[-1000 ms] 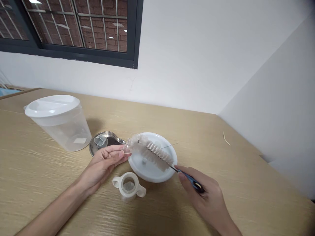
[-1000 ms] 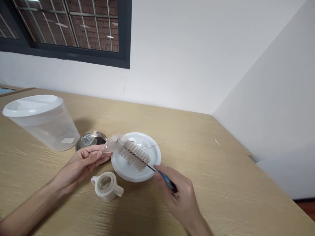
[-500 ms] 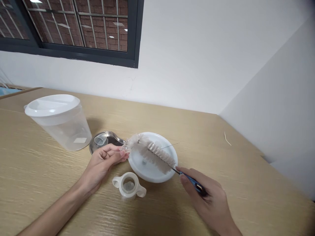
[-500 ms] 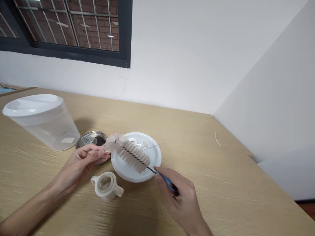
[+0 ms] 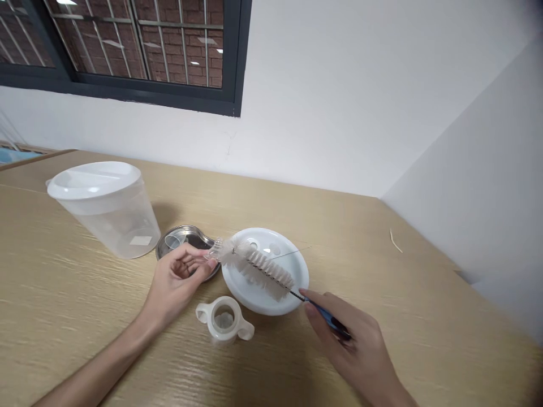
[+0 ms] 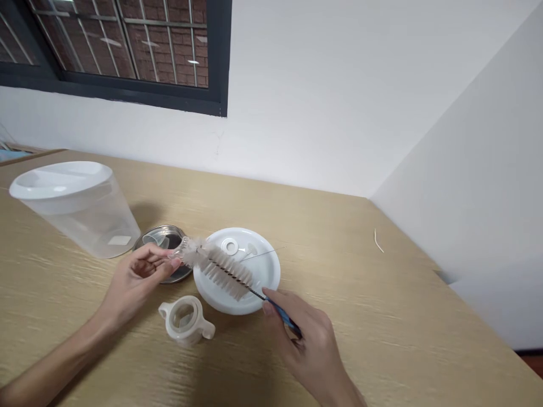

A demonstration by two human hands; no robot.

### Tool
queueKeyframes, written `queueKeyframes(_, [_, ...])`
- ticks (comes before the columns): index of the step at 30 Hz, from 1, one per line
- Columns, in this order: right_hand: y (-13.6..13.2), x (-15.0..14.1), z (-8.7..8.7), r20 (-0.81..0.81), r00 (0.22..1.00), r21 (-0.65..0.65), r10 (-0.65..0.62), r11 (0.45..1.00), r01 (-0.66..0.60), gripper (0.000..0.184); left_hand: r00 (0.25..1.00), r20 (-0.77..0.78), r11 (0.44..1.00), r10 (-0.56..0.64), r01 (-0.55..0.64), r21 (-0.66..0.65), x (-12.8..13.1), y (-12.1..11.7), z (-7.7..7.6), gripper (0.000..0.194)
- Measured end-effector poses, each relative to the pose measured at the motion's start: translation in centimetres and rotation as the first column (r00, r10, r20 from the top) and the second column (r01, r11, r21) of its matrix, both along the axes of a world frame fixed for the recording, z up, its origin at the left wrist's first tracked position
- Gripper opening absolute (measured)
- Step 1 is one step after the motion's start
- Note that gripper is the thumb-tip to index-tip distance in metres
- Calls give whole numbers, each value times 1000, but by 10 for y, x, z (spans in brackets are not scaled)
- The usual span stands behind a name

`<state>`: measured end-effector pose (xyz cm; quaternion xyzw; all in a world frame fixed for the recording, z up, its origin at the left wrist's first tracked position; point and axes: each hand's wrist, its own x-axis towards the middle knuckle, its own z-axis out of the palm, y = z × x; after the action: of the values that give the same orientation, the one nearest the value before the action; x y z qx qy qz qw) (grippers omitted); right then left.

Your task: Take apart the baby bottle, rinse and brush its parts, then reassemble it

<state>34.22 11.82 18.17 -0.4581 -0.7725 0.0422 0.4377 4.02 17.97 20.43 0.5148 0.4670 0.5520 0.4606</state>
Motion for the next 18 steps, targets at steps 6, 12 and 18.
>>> queueKeyframes(6, [-1, 0, 0, -51, 993, -5, -109, 994, 109, 19, 998, -40, 998, 39, -37, 49, 3, 1, 2, 20])
queueKeyframes(12, [-3, -4, 6, -58, 998, 7, -20, 1000, 20, 22, 999, -54, 997, 7, -3, 73, 1, 1, -2, 17])
queueKeyframes(18, [0, -7, 6, 10, 1000, 28, -26, 999, 25, 22, 999, -28, 994, 26, -23, 109, 2, 1, -2, 16])
